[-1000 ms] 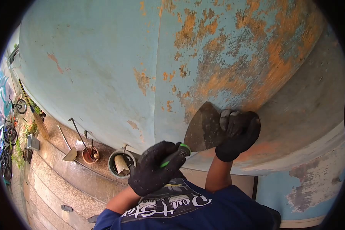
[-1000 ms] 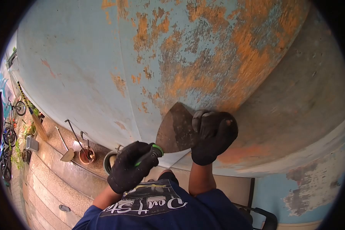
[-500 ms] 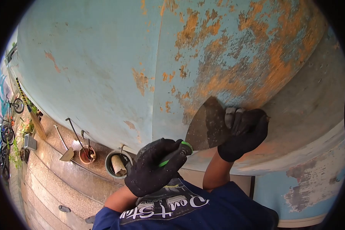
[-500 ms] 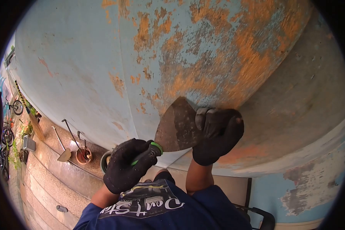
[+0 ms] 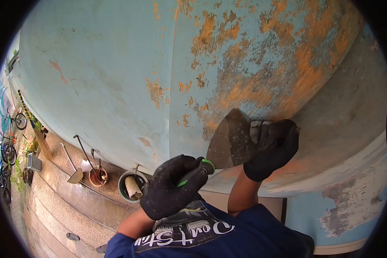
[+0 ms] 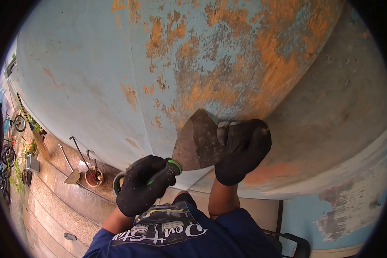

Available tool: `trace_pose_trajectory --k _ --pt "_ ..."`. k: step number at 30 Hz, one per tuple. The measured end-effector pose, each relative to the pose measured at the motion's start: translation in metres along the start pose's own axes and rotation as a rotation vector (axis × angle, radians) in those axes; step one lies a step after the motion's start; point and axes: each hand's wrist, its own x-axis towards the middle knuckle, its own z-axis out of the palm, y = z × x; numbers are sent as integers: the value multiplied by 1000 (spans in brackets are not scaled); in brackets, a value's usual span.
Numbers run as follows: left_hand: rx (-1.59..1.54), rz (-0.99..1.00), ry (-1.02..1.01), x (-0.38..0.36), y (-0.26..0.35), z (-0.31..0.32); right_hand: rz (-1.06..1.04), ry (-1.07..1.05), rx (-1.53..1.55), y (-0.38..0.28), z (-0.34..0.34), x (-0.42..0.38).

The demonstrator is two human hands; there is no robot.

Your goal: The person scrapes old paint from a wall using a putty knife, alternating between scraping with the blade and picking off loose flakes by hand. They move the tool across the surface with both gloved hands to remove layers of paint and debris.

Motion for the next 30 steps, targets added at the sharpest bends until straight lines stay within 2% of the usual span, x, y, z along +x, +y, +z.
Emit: trace_pose_trajectory --k 1,3,4,5,7,9,11,13,14,16,17,19,20,22,23,25,27,29,30 --pt "-2 -4 -2 -2 -4 0 -42 20 -136 2 -4 0" --pt "72 102 -21 -2 -18 0 -37 -39 -127 6 -13 -2" --pt "-95 15 -10 -6 -22 5 -30 -96 -119 7 -15 -3" --pt "-90 24 -9 -4 -21 3 -37 -97 -111 8 -12 0" --pt "35 92 -52 -5 -18 0 -4 -106 -16 6 -9 2" --pt "23 90 -61 -7 -16 3 39 -112 65 2 -10 1" --pt "48 110 20 -8 -15 8 66 -117 103 0 -14 -2" --pt "95 167 6 -8 -27 7 -61 -126 -240 2 -16 -6" --pt "142 227 -10 -6 -30 6 -67 -124 -235 0 -13 -5" --pt "125 189 -15 -8 -21 4 31 -122 94 -4 -7 -5" --pt "103 142 -20 -9 -18 3 33 -120 93 4 -13 -7" --pt "159 178 -4 -6 -20 1 -237 236 -440 25 -31 -10" --pt "216 221 13 -4 -22 0 -233 236 -444 24 -33 -9" --pt "200 227 15 2 -34 3 -59 -276 127 20 -30 -4" --pt "184 238 22 5 -38 3 -62 -276 128 16 -22 -3" --pt "171 258 24 5 -35 2 -71 -36 -70 8 -2 -5" --pt "152 272 28 3 -25 -2 -78 -41 -79 8 -2 -6" --pt "498 510 -33 3 -6 -8 -89 -63 -94 9 -3 -7" --pt "494 509 -30 2 -11 -7 -97 -75 -100 9 -3 -7"
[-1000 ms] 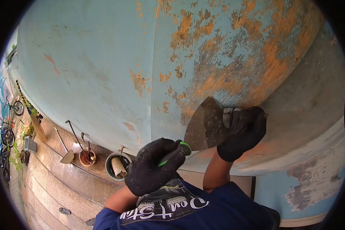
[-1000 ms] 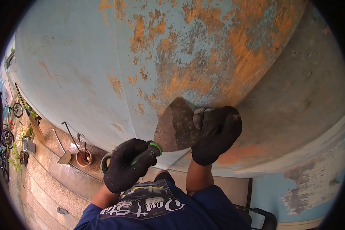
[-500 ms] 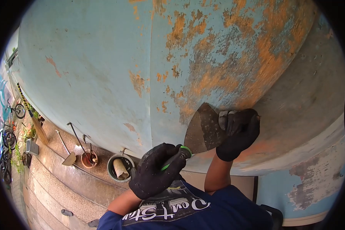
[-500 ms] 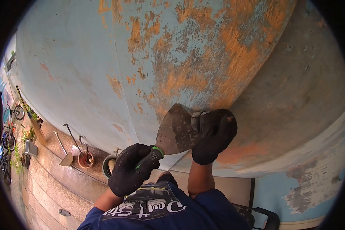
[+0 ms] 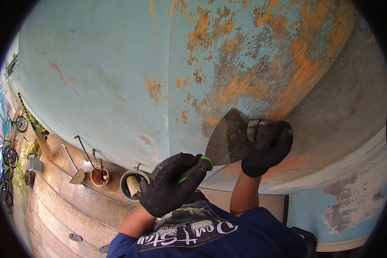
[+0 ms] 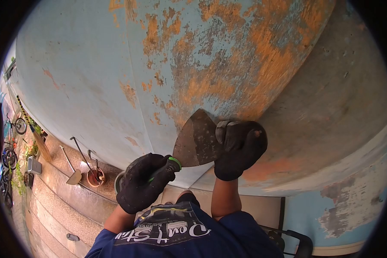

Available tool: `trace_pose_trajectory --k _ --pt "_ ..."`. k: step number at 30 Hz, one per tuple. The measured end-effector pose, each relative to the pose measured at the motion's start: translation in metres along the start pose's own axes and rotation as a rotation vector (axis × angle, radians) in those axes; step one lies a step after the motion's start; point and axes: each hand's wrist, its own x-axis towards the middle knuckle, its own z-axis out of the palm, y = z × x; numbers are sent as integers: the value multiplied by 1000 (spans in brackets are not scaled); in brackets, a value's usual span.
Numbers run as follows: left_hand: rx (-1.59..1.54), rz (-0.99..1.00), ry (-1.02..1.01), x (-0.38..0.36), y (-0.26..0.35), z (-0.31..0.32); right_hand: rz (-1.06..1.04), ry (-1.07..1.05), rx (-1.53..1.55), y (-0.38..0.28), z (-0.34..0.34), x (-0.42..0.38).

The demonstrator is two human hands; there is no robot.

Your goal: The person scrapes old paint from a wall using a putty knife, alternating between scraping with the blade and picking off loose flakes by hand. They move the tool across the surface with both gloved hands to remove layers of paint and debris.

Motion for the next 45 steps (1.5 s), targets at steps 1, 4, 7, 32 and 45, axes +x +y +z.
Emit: trace_pose_trajectory --k 1,4,7,32,45 --pt "-104 -118 24 -5 -6 7 -10 -8 -5 1 0 0" --pt "-336 -251 101 -8 -6 13 26 -71 226 4 -13 -1" --pt "-373 -277 124 0 -2 4 30 7 181 0 -7 9" --pt "-282 -201 62 -1 -5 7 -1 -206 396 3 -10 10" --pt "-317 -204 86 3 -6 3 25 -146 341 0 -12 13"
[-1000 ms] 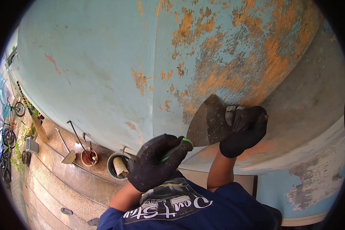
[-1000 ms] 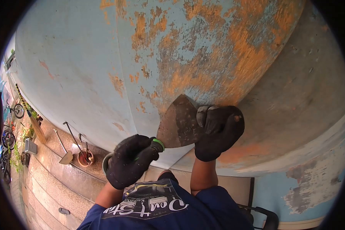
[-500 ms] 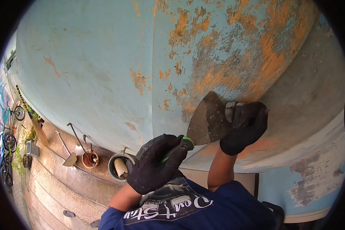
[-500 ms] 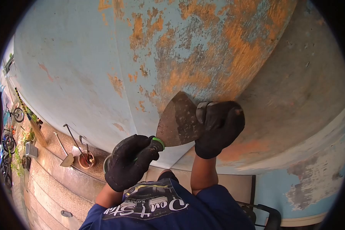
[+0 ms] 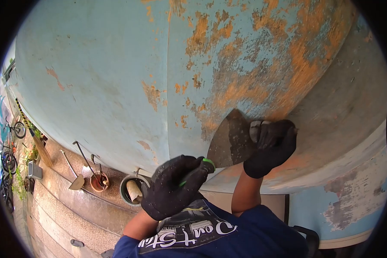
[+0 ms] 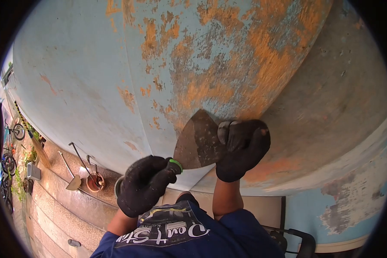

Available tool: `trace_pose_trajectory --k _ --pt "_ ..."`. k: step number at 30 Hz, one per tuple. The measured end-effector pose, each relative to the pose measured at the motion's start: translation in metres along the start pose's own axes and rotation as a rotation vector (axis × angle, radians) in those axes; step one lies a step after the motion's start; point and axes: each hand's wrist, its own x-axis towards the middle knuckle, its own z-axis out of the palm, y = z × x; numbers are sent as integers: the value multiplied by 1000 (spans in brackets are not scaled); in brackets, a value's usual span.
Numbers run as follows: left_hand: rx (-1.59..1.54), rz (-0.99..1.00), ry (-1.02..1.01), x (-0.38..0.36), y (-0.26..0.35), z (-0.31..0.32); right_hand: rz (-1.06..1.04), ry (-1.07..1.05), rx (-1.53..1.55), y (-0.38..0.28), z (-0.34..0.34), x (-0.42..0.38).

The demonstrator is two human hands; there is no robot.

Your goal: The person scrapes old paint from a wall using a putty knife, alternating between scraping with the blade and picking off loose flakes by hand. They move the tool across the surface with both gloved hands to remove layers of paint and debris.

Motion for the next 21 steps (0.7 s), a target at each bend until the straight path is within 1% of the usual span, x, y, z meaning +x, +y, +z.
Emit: trace_pose_trajectory --k 1,2,4,5,7,8,9,10,11,12,13,14,15,16,17,18,19,20,21 --pt "32 9 -30 6 6 -4 5 -59 89 0 -2 2" --pt "64 18 -61 9 8 -5 13 -57 86 1 -2 0" --pt "63 41 -59 5 2 -2 -125 228 -525 3 1 -3" --pt "32 27 -26 0 1 1 -126 233 -526 5 -3 -6" --pt "5 21 7 1 3 2 -180 432 -697 11 -7 -8" --pt "-23 -25 -9 3 5 0 -184 430 -693 9 -4 -4" --pt "-53 -76 -25 3 8 -1 -96 274 -295 1 9 4" --pt "-57 -80 -22 4 11 -3 -3 114 99 -3 16 7" --pt "12 -47 -53 7 14 -6 2 112 97 -4 16 6" --pt "81 -11 -85 9 16 -8 -12 139 -56 -4 16 4" --pt "80 -7 -82 7 16 -5 -32 166 -206 -5 15 4" --pt "-22 -99 -53 2 14 0 -34 164 -205 -6 11 2" --pt "-123 -190 -26 0 13 3 -12 166 -284 -7 5 -1" --pt "-121 -181 -25 2 11 4 6 164 -360 -7 3 1" --pt "-130 -120 -9 3 8 4 2 162 -357 -5 5 5" --pt "-141 -69 5 2 7 5 0 154 -216 -5 10 8" --pt "-59 -108 -58 7 18 -2 0 144 -76 -5 12 8" --pt "-62 -115 -59 5 17 -2 6 146 -81 -7 7 6" --pt "-36 -93 -70 3 16 -2 31 92 -54 -8 -2 3"
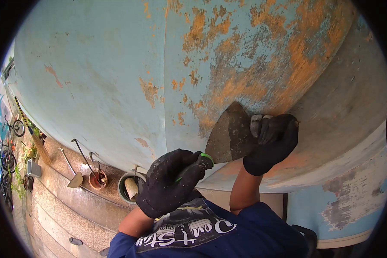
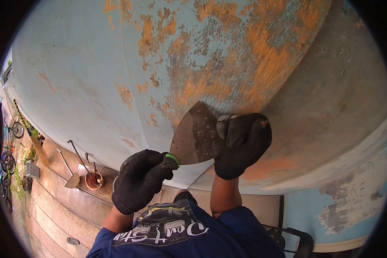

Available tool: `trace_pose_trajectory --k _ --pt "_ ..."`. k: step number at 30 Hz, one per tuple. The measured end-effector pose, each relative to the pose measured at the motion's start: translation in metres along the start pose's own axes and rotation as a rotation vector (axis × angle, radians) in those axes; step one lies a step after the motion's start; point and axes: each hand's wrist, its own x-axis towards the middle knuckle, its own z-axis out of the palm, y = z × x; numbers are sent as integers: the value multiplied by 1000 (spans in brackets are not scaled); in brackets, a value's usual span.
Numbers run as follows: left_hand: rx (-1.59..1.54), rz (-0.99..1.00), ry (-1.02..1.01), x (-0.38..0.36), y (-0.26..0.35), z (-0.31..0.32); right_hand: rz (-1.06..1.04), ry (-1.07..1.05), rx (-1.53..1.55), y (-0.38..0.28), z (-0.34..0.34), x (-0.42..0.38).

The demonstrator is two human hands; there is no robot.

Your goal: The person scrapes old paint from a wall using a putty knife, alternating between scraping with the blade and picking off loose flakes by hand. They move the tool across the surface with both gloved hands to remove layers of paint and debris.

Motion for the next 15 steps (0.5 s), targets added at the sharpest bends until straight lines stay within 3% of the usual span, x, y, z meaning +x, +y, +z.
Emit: trace_pose_trajectory --k 5,7,13,14,15 --pt "-131 -37 46 -3 -8 11 58 -228 126 11 -36 0" --pt "-93 -53 35 0 -1 6 -131 90 -526 16 -40 -4" --pt "-17 11 21 -6 -9 10 -358 175 -920 18 -18 -10" --pt "-37 47 45 -7 -12 12 -364 177 -918 11 -14 -6" --pt "-37 51 48 -5 -9 12 -169 27 -465 1 -9 -1"
